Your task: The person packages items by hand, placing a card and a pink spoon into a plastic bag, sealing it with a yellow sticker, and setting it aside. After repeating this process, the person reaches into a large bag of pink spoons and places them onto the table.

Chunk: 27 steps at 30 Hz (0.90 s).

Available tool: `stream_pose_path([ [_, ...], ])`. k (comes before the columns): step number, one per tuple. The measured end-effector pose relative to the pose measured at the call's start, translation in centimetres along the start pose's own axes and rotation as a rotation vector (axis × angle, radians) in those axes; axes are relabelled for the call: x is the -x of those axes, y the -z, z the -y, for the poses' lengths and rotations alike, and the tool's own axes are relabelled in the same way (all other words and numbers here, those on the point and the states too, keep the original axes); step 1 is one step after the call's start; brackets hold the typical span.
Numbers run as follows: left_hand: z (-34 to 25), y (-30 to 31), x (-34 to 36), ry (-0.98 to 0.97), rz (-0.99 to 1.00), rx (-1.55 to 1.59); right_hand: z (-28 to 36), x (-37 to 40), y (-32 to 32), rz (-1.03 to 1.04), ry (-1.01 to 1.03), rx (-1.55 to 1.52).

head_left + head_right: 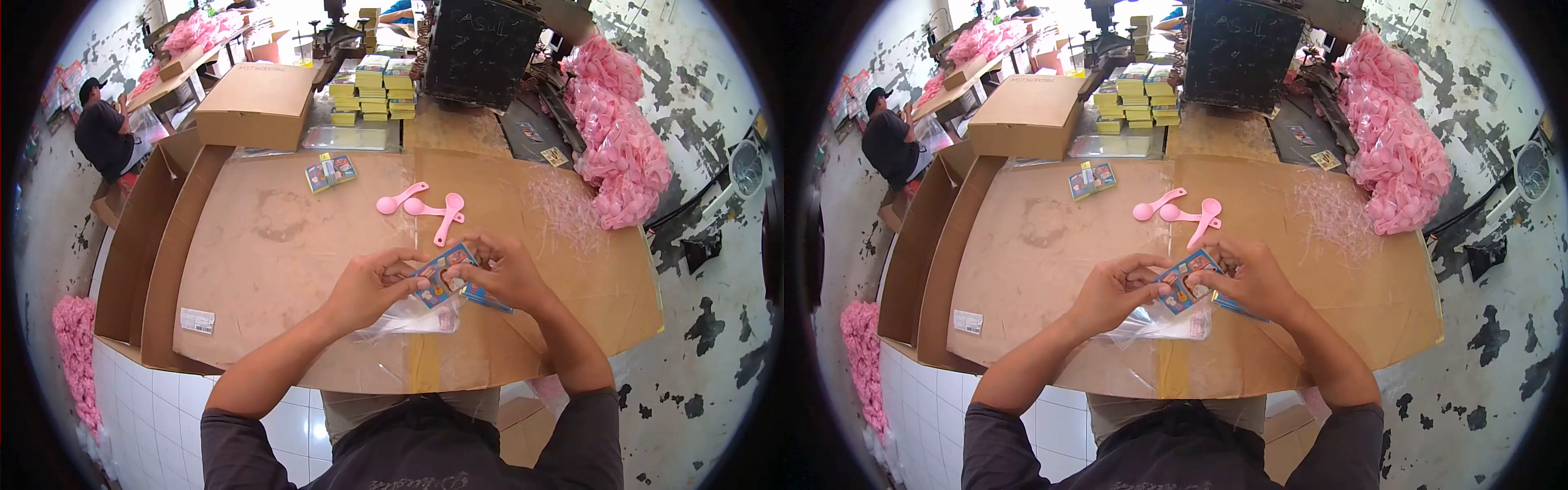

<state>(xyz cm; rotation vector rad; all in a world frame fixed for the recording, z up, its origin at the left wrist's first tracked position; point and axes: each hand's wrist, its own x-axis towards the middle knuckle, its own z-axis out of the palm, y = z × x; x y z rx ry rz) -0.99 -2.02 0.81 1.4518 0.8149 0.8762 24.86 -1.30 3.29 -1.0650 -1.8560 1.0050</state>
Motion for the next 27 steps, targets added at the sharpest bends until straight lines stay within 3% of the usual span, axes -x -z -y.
stream_pose_path([
  [2, -0.1, -0.3, 0.1, -0.044, 0.026, -0.072, 0.9, -0.4, -1.0, -0.019, 0.011, -0.101],
  [5, 0.0, -0.4, 0.1, 0.001, -0.033, 0.033, -0.2, -0.5, -1.8, -0.073, 0.002, 0.131],
  [8, 0.7, -0.1, -0.2, 0.019, -0.101, 0.159, 1.2, -0.5, -3.0, 0.046, 0.353, 0.348],
  [11, 0.4, 0.5, -0.6, 0.001, -0.158, 0.109, 0.4, -2.5, -0.9, 0.130, 0.206, 0.218],
  [14, -0.4, 0.9, -0.6, 0.031, -0.141, 0.118, -3.4, -5.5, 1.4, 0.093, 0.351, 0.686],
  [17, 1.3, 0.9, -1.0, -0.006, -0.145, 0.241, -5.4, -6.3, 2.2, 0.281, 0.506, 0.986],
  [20, 0.7, 0.8, -0.7, 0.008, -0.111, 0.232, -4.4, -6.1, 1.9, 0.291, 0.404, 0.964],
  [23, 0.7, 0.4, -0.6, 0.002, -0.094, 0.283, -2.5, -5.4, 2.1, 0.186, 0.279, 0.550],
  [26, 0.7, 0.0, -0.4, 0.020, -0.083, 0.279, -0.8, -4.3, 1.4, -0.081, -0.008, -0.215],
  [27, 0.7, -0.2, -0.3, 0.033, -0.074, 0.274, 0.3, -4.1, 1.1, -0.129, 0.017, -0.292],
])
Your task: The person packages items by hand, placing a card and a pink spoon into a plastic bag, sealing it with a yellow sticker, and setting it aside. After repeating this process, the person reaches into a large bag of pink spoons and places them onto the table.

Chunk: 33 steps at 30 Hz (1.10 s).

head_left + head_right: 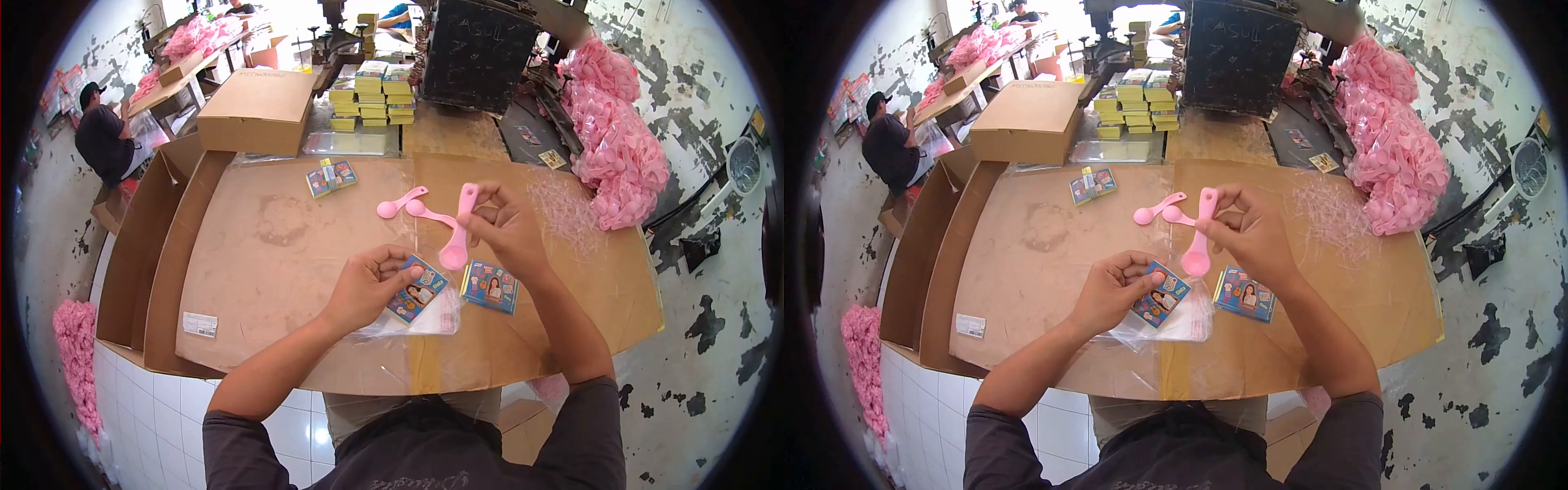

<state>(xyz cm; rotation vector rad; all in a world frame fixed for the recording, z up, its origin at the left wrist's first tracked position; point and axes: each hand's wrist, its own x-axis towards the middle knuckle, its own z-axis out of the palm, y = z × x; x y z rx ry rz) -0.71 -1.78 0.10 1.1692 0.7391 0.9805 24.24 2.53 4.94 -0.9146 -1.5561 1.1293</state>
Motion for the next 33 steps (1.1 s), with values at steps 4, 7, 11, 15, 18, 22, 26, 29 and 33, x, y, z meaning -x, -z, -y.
stream_pose_path([
  [4, -0.8, -0.5, 0.3, 0.040, 0.016, -0.039, 2.0, 0.8, -1.8, -0.083, 0.053, -0.131],
  [7, -0.9, -0.4, 0.4, 0.060, 0.015, -0.064, 1.4, 1.4, -2.7, -0.088, 0.050, -0.113],
  [11, -0.1, -0.3, 0.2, 0.041, 0.018, -0.014, 1.0, 2.0, -3.7, -0.145, 0.154, -0.162],
  [15, -0.3, -0.2, 0.1, 0.042, 0.010, -0.038, 0.6, 1.9, -3.0, -0.170, 0.209, -0.189],
  [18, -0.3, -0.3, 0.2, 0.007, 0.016, -0.038, 1.1, 1.9, -3.2, -0.156, 0.188, -0.189],
  [22, -0.2, -0.2, 0.2, -0.013, 0.026, -0.018, 0.5, 2.5, -4.7, -0.188, 0.213, -0.153],
  [26, -0.6, -0.2, 0.1, -0.050, 0.044, 0.024, -2.1, 3.2, -3.6, 0.010, 0.299, 0.152],
  [29, -1.0, 0.4, 0.4, 0.017, 0.039, -0.050, -1.5, 2.4, -2.1, 0.161, 0.299, 0.138],
  [33, -1.0, 0.5, 0.3, 0.016, 0.114, 0.020, 2.8, 1.8, -2.7, 0.268, 0.249, 0.147],
])
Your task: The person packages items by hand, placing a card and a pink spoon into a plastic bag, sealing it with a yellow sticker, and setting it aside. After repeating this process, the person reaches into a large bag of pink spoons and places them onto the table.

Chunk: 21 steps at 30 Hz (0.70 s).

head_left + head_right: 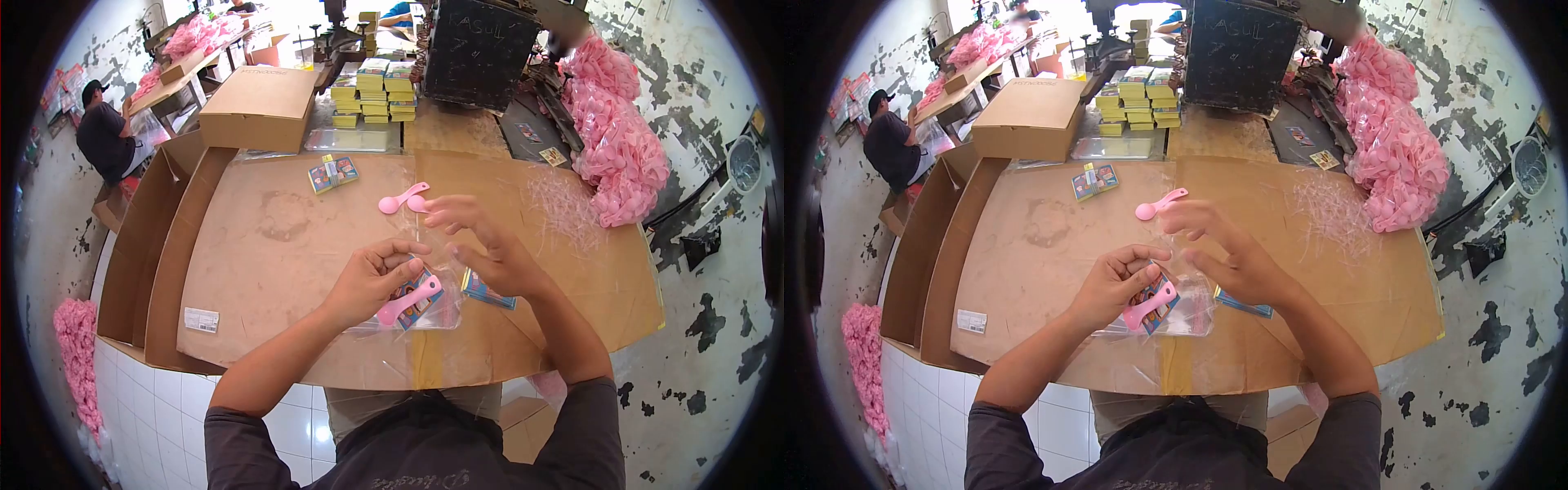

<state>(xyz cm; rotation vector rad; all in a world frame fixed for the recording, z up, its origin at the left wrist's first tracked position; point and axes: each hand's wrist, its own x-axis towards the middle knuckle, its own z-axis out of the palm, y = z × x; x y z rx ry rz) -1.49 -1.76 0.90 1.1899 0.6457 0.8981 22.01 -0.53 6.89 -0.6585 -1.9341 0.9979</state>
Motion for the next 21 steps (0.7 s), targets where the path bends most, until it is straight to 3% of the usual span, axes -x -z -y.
stream_pose_path([
  [2, -0.9, -0.3, 0.3, 0.039, 0.043, 0.012, 1.1, -0.3, 0.3, 0.143, 0.146, 0.335],
  [5, -0.2, -0.3, 0.3, -0.084, 0.020, 0.041, 3.5, -1.4, 1.6, 0.206, 0.306, 0.425],
  [8, -0.3, -1.3, 0.0, -0.401, -0.077, -0.033, 8.0, -2.1, 1.4, 0.119, 0.431, 0.827],
  [11, -2.4, -1.2, 1.0, -0.536, 0.036, -0.567, 8.8, -1.8, 1.0, 0.148, 0.369, 0.999],
  [14, -2.5, -2.3, 1.2, -0.472, 0.055, -0.570, 8.7, -1.6, 0.8, 0.104, 0.231, 0.813],
  [17, -2.5, -3.3, 1.1, -0.343, -0.004, -0.326, 8.4, -1.4, 1.0, 0.081, 0.251, 0.762],
  [21, -2.5, -3.5, 0.7, -0.319, -0.029, -0.176, 8.3, -0.7, 0.6, 0.053, 0.178, 0.688],
])
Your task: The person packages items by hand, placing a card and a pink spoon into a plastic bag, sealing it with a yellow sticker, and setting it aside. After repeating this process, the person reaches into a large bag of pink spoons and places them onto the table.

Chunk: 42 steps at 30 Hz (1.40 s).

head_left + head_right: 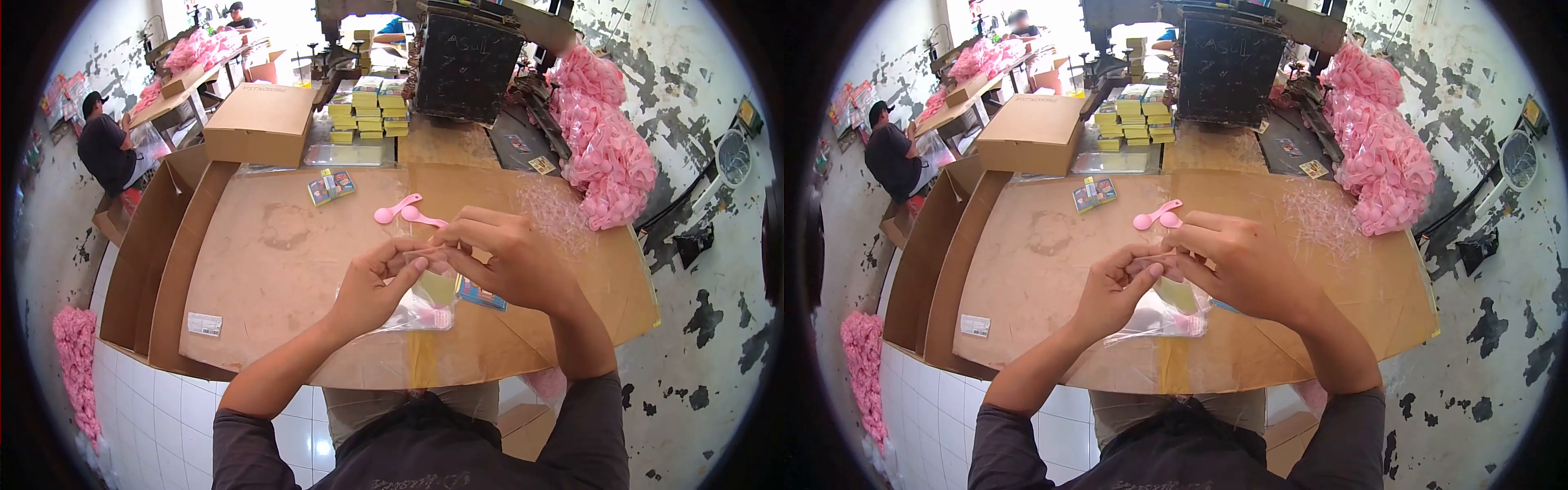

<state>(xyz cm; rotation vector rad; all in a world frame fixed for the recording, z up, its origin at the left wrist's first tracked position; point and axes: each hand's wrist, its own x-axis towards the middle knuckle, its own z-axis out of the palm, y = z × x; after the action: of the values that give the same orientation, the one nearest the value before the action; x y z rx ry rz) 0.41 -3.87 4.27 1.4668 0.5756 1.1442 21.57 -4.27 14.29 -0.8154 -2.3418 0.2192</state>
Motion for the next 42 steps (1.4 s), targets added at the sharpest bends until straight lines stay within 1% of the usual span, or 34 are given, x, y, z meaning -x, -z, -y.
stream_pose_path([
  [2, 0.1, 0.0, 0.1, -0.011, 0.021, 0.008, -0.4, 0.4, -0.8, -0.057, -0.011, -0.021],
  [5, -0.6, -0.6, 0.3, -0.028, -0.018, -0.107, -0.6, 0.4, -1.4, -0.129, -0.042, -0.018],
  [8, 0.2, 0.1, 0.3, -0.009, -0.044, -0.094, -0.9, 0.6, -2.5, -0.216, -0.048, -0.016],
  [11, 0.2, 0.1, 0.2, -0.037, -0.092, -0.147, -0.3, 0.3, -2.3, -0.261, 0.151, 0.226],
  [14, -0.4, -0.2, 0.5, -0.083, -0.138, -0.431, 0.1, 0.3, -2.8, -0.179, 0.208, 0.348],
  [20, 0.6, 0.0, 0.7, -0.261, -0.117, -0.709, -0.4, 0.3, -3.8, -0.129, 0.289, 0.563],
  [23, 0.8, 0.3, 0.7, -0.217, -0.075, -0.819, -0.7, 0.1, -4.1, -0.111, 0.330, 0.622],
  [26, 0.8, 0.3, 0.6, -0.210, -0.081, -0.821, -1.1, 0.3, -4.0, -0.036, 0.319, 0.618],
  [32, 0.5, 0.1, 0.7, -0.191, -0.058, -0.838, -1.0, 0.2, -3.4, -0.049, 0.402, 0.630],
  [35, 0.6, 0.1, 0.7, -0.205, -0.044, -0.844, -1.0, 0.4, -3.5, -0.038, 0.389, 0.623],
  [38, 0.4, -0.5, 0.7, -0.267, -0.057, -0.857, -1.2, 0.3, -3.4, -0.006, 0.299, 0.621],
  [41, -0.5, -0.5, 0.5, -0.176, -0.057, -0.720, -3.0, 0.0, -3.0, -0.266, 0.220, 0.443],
  [42, -0.5, -0.2, 0.5, -0.119, -0.075, -0.614, -4.2, 0.4, -2.5, -0.277, 0.095, 0.266],
])
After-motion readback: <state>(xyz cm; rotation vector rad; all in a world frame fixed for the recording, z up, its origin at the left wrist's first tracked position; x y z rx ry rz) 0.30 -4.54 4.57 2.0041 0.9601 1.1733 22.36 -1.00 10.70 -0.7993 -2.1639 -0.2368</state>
